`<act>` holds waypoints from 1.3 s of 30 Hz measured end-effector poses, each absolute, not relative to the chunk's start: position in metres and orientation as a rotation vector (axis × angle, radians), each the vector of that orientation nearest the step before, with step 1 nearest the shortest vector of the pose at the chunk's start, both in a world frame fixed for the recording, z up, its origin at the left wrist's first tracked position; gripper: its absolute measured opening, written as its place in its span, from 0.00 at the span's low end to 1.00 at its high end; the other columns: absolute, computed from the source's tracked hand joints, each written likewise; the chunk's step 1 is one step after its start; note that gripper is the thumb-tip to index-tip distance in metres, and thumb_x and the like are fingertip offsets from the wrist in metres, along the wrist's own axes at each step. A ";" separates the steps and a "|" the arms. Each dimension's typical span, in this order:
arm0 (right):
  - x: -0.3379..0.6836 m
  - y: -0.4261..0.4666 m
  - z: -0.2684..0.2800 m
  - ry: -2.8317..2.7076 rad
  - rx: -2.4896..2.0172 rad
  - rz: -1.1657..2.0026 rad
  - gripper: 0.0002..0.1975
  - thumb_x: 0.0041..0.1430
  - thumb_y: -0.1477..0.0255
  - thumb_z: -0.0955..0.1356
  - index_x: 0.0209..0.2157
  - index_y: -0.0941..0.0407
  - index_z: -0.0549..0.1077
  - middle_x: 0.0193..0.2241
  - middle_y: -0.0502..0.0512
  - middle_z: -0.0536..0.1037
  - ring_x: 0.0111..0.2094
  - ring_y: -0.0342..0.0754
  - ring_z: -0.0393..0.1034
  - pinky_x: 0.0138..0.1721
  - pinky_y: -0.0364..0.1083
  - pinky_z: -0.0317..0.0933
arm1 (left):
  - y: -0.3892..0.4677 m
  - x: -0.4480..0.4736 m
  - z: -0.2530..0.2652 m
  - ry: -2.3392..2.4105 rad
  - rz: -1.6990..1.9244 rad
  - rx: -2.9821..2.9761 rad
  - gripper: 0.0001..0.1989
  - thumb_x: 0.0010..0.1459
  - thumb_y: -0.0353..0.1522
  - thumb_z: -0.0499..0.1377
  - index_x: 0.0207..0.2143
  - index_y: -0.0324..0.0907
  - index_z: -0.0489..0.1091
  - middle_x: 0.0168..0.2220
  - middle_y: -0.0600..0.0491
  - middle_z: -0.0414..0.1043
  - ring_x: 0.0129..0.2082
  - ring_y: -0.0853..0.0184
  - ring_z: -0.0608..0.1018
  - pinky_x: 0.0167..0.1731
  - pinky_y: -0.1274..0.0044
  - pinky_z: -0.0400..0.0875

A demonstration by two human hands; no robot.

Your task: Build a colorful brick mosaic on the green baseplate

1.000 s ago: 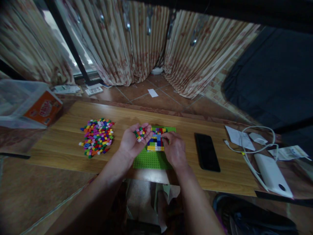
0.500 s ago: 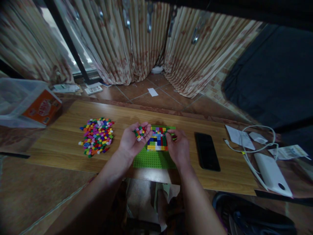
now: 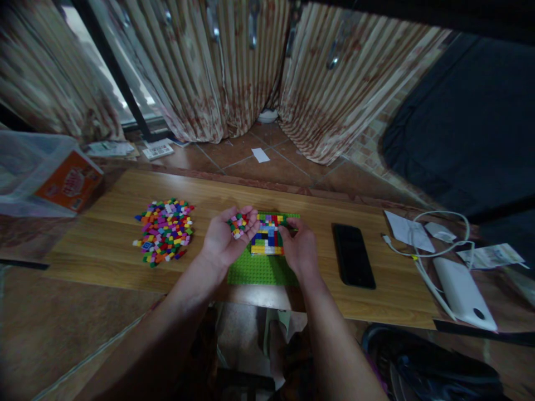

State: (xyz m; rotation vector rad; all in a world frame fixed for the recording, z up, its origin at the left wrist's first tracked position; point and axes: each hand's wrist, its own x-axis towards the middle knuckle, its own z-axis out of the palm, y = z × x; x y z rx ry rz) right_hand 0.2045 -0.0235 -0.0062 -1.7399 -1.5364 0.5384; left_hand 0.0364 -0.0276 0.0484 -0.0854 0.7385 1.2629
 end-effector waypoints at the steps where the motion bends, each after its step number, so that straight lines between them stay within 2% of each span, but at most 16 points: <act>1: 0.205 -0.023 -0.007 -1.535 -1.728 0.545 0.17 0.54 0.62 0.68 0.42 0.58 0.77 0.37 0.61 0.81 0.33 0.52 0.74 0.37 0.51 0.67 | -0.028 0.036 0.049 0.740 1.263 -0.087 0.15 0.63 0.30 0.49 0.28 0.34 0.72 0.26 0.47 0.74 0.26 0.71 0.76 0.37 0.77 0.74; 8: 0.200 -0.024 -0.007 -1.507 -1.694 0.547 0.15 0.54 0.64 0.68 0.41 0.58 0.77 0.32 0.58 0.81 0.31 0.51 0.74 0.36 0.50 0.67 | -0.028 0.038 0.048 0.738 1.254 -0.085 0.14 0.62 0.31 0.50 0.29 0.34 0.72 0.26 0.47 0.75 0.26 0.70 0.77 0.38 0.76 0.74; 15: 0.200 -0.029 -0.003 -1.524 -1.714 0.494 0.17 0.58 0.62 0.66 0.43 0.58 0.76 0.37 0.61 0.80 0.34 0.52 0.74 0.40 0.53 0.67 | -0.030 0.040 0.048 0.678 1.201 -0.010 0.16 0.63 0.32 0.49 0.31 0.33 0.73 0.33 0.42 0.78 0.33 0.66 0.80 0.42 0.74 0.74; 19: 0.195 -0.038 0.017 -1.570 -1.452 0.366 0.15 0.62 0.62 0.64 0.42 0.56 0.77 0.40 0.60 0.78 0.38 0.51 0.72 0.41 0.51 0.67 | -0.030 0.042 0.048 0.668 1.164 -0.002 0.16 0.63 0.33 0.49 0.34 0.33 0.74 0.36 0.41 0.78 0.38 0.63 0.80 0.45 0.72 0.73; 23: 0.187 -0.044 0.031 -1.765 -1.282 0.353 0.12 0.64 0.65 0.64 0.42 0.50 0.77 0.46 0.57 0.75 0.50 0.52 0.69 0.52 0.54 0.64 | -0.030 0.045 0.048 0.648 1.137 0.014 0.18 0.64 0.34 0.49 0.35 0.33 0.75 0.34 0.42 0.78 0.34 0.64 0.80 0.40 0.73 0.74; 25: 0.184 -0.045 0.030 -1.855 -1.281 0.337 0.12 0.63 0.65 0.65 0.44 0.49 0.78 0.49 0.57 0.73 0.52 0.53 0.67 0.55 0.56 0.61 | -0.031 0.046 0.048 0.628 1.132 0.036 0.18 0.64 0.34 0.49 0.35 0.32 0.76 0.35 0.41 0.78 0.31 0.66 0.79 0.36 0.76 0.73; 30: 0.182 -0.043 0.021 -1.893 -1.279 0.294 0.11 0.63 0.66 0.66 0.43 0.50 0.78 0.51 0.58 0.71 0.53 0.54 0.65 0.55 0.57 0.60 | -0.031 0.048 0.047 0.585 1.097 0.043 0.19 0.65 0.33 0.48 0.34 0.32 0.76 0.39 0.41 0.78 0.32 0.68 0.78 0.32 0.79 0.71; 35: 0.181 -0.043 0.021 -1.852 -1.276 0.345 0.08 0.62 0.67 0.67 0.39 0.50 0.78 0.49 0.57 0.72 0.54 0.53 0.65 0.56 0.57 0.59 | -0.032 0.050 0.048 0.568 1.077 0.017 0.18 0.64 0.32 0.48 0.35 0.33 0.76 0.38 0.41 0.78 0.32 0.68 0.78 0.28 0.80 0.70; 39: 0.181 -0.044 0.027 -1.792 -1.278 0.382 0.05 0.60 0.68 0.68 0.35 0.52 0.77 0.48 0.57 0.73 0.54 0.53 0.66 0.56 0.56 0.59 | -0.032 0.050 0.048 0.603 1.098 0.013 0.16 0.64 0.32 0.49 0.35 0.33 0.75 0.36 0.42 0.78 0.34 0.66 0.79 0.30 0.79 0.72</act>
